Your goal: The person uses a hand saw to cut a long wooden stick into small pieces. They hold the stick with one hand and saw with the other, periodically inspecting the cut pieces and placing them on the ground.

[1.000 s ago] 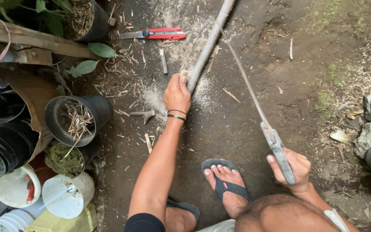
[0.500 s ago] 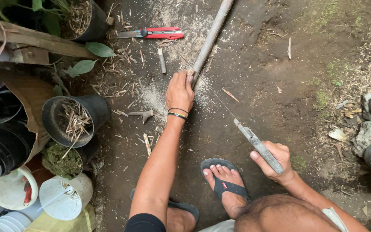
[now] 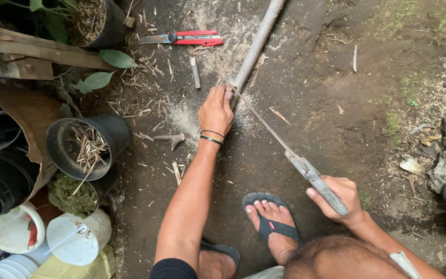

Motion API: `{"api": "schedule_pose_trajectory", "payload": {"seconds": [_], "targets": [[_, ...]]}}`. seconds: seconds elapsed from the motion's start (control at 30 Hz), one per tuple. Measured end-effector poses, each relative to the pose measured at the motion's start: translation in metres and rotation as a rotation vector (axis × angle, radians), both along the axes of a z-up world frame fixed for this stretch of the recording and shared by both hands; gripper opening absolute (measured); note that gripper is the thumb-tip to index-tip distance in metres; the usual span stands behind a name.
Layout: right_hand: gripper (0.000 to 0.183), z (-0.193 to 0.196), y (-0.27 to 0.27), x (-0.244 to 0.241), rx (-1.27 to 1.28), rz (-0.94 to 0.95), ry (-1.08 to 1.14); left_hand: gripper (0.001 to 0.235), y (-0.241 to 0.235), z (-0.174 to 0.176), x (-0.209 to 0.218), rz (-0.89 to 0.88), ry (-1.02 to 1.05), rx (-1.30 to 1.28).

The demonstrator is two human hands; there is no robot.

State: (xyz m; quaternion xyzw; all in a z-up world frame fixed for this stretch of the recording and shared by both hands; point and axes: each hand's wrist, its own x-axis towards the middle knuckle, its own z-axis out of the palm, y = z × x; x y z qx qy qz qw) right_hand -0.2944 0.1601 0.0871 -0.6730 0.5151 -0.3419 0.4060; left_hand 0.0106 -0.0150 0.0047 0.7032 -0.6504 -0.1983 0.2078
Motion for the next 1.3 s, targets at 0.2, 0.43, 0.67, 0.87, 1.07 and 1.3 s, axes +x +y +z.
{"api": "schedule_pose_trajectory", "payload": {"seconds": [0.2, 0.43, 0.67, 0.87, 1.07, 1.3], "targets": [[0.013, 0.001, -0.019, 0.006, 0.062, 0.011, 0.101, 0.020, -0.005, 0.002, 0.000, -0.092, 0.046, 0.144], [0.017, -0.036, -0.087, 0.054, -0.122, 0.048, 0.048, 0.019, -0.001, 0.004, -0.004, -0.107, 0.065, 0.056], [0.016, -0.027, -0.098, 0.065, -0.098, -0.013, -0.026, 0.016, 0.000, 0.006, 0.002, -0.067, 0.070, 0.044], [0.014, 0.002, -0.083, 0.037, -0.273, -0.162, -0.155, 0.016, 0.007, 0.028, -0.002, -0.027, 0.193, -0.072], [0.022, -0.009, -0.049, 0.016, -0.111, -0.476, -0.010, 0.020, 0.009, 0.059, -0.012, -0.082, 0.153, -0.193], [0.027, -0.035, 0.000, 0.013, 0.068, -0.594, -0.023, 0.019, 0.010, 0.027, -0.012, 0.183, 0.577, -0.155]]}}
